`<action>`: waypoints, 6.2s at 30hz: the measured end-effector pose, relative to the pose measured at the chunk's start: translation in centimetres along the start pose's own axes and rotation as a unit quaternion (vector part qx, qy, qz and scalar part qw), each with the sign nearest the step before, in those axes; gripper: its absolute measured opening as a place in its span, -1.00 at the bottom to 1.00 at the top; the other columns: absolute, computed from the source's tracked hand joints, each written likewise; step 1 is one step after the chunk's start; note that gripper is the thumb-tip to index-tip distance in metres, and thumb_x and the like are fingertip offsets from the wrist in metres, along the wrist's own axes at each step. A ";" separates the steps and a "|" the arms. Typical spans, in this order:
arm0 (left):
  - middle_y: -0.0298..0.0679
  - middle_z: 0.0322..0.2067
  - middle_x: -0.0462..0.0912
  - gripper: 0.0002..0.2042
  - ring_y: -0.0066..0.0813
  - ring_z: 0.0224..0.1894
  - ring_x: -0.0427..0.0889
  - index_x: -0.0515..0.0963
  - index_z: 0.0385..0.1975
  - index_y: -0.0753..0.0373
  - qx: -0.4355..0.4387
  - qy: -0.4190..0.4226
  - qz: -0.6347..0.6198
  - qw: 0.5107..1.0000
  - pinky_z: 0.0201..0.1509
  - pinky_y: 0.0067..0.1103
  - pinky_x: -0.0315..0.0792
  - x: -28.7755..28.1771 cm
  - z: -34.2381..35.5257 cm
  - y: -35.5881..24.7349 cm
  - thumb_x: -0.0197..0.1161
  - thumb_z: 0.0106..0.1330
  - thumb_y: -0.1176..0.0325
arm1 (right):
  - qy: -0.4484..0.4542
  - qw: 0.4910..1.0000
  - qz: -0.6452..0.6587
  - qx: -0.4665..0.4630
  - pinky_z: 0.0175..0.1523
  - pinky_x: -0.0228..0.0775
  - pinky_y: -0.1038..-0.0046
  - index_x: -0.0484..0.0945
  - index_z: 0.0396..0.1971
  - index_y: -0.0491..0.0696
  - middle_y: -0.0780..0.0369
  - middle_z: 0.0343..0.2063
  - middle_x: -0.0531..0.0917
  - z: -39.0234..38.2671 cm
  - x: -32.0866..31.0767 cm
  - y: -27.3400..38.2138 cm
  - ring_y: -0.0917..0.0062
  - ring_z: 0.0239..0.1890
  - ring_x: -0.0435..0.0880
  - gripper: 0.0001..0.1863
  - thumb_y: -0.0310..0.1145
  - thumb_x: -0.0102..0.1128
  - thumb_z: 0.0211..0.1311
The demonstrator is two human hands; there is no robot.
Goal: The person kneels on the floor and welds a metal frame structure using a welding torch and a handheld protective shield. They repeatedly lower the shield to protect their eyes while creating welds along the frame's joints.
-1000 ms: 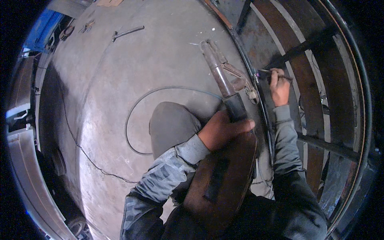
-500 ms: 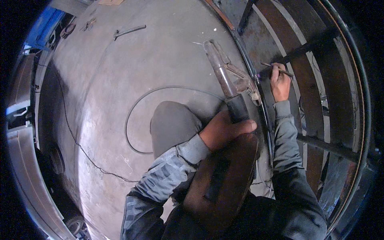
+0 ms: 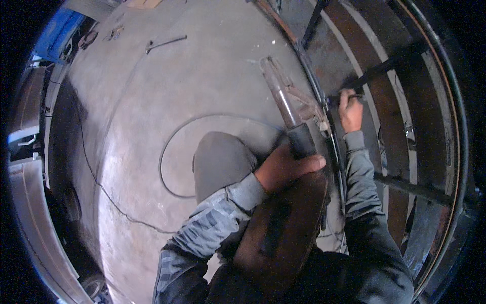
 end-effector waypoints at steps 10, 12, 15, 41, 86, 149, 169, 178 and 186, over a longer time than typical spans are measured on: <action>-0.29 -0.27 0.71 -0.59 -0.50 -0.16 0.60 0.65 -0.15 0.32 -0.021 0.013 0.010 1.000 -0.01 -0.44 0.51 0.2 -0.3 0.6 0.42 0.28 0.05 | -0.012 0.997 0.070 -0.014 -0.12 0.46 0.06 0.59 -0.08 -0.16 -0.17 -0.31 0.65 -0.3 -2.8 1.9 -0.14 -0.18 0.63 -0.63 -0.15 -0.03 0.52; -0.29 -0.29 0.70 -0.63 -0.51 -0.20 0.61 0.63 -0.17 0.31 -0.036 0.016 0.010 0.999 -0.05 -0.46 0.51 0.5 0.0 0.8 0.41 0.30 0.09 | -0.038 0.984 0.171 -0.033 -0.11 0.46 0.06 0.58 -0.09 -0.16 -0.16 -0.31 0.66 -0.8 -4.0 3.0 -0.14 -0.19 0.63 -0.63 -0.15 -0.03 0.52; -0.28 -0.29 0.70 -0.65 -0.50 -0.22 0.61 0.62 -0.17 0.32 -0.020 0.000 0.030 0.999 -0.07 -0.46 0.51 0.3 0.0 1.5 0.40 0.31 0.12 | 0.051 0.998 -0.018 0.026 -0.11 0.50 0.10 0.59 -0.10 -0.11 -0.09 -0.27 0.69 -0.6 0.7 -1.3 -0.09 -0.19 0.67 -0.64 -0.12 -0.02 0.51; -0.33 -0.37 0.66 -0.67 -0.55 -0.28 0.56 0.64 -0.24 0.33 -0.055 0.006 0.052 0.997 -0.14 -0.51 0.46 0.0 0.2 1.2 0.41 0.30 0.13 | 0.048 0.996 -0.018 0.066 -0.09 0.48 0.13 0.59 -0.14 -0.11 -0.10 -0.30 0.68 -1.3 0.6 -4.4 -0.03 -0.14 0.67 -0.66 -0.14 -0.02 0.51; -0.44 -0.38 0.60 -0.72 -0.61 -0.34 0.51 0.60 -0.24 0.25 -0.034 0.016 0.020 0.999 -0.23 -0.56 0.43 1.0 -0.4 1.2 0.30 0.41 0.13 | -0.040 0.982 0.145 0.114 -0.17 0.48 0.12 0.59 -0.20 -0.06 -0.07 -0.33 0.66 -11.1 -4.7 -2.3 -0.10 -0.23 0.65 -0.79 -0.24 0.08 0.42; -0.42 -0.41 0.60 -0.71 -0.63 -0.35 0.51 0.60 -0.32 0.25 -0.030 -0.019 0.029 0.999 -0.23 -0.57 0.41 0.3 -0.6 0.3 0.28 0.40 0.10 | 0.100 0.934 0.314 0.136 -0.24 0.55 0.32 0.59 -0.13 -0.12 0.12 -0.42 0.73 -8.1 -1.0 2.7 0.41 -0.37 0.75 -0.74 -0.24 0.06 0.45; -0.30 -0.17 0.69 -0.64 -0.52 -0.10 0.59 0.63 -0.04 0.38 0.014 0.052 0.160 0.986 0.06 -0.53 0.46 2.4 -1.2 -0.1 0.30 0.38 0.18 | 0.246 0.838 0.470 0.125 0.07 0.37 0.45 0.56 -0.06 -0.24 0.18 -0.20 0.65 -16.8 -5.2 14.5 0.51 -0.12 0.58 -0.47 -0.02 -0.14 0.56; -0.30 -0.18 0.69 -0.67 -0.54 -0.11 0.59 0.64 -0.08 0.38 0.020 0.094 0.278 0.956 0.06 -0.51 0.47 3.5 -1.4 0.6 0.31 0.37 0.20 | 0.115 0.873 0.456 -0.131 0.15 0.37 0.41 0.57 0.05 -0.09 0.13 -0.09 0.64 -16.0 -8.5 16.5 0.35 0.01 0.57 -0.69 -0.33 0.21 0.36; -0.23 -0.27 0.73 -0.71 -0.52 -0.16 0.62 0.67 -0.19 0.40 -0.015 0.050 0.188 0.981 0.01 -0.56 0.47 0.2 -2.9 2.9 0.19 0.48 0.25 | 0.159 0.781 0.604 0.004 0.07 0.47 0.43 0.55 -0.05 -0.19 0.16 -0.15 0.62 -16.8 -7.8 15.1 0.45 -0.08 0.62 -0.72 -0.35 0.23 0.34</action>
Point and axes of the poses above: each hand's wrist, its own z-axis towards the middle knuckle, its own x-axis out of the palm, y = z × x, the point moved 9 cm from there along z, towards the middle knuckle
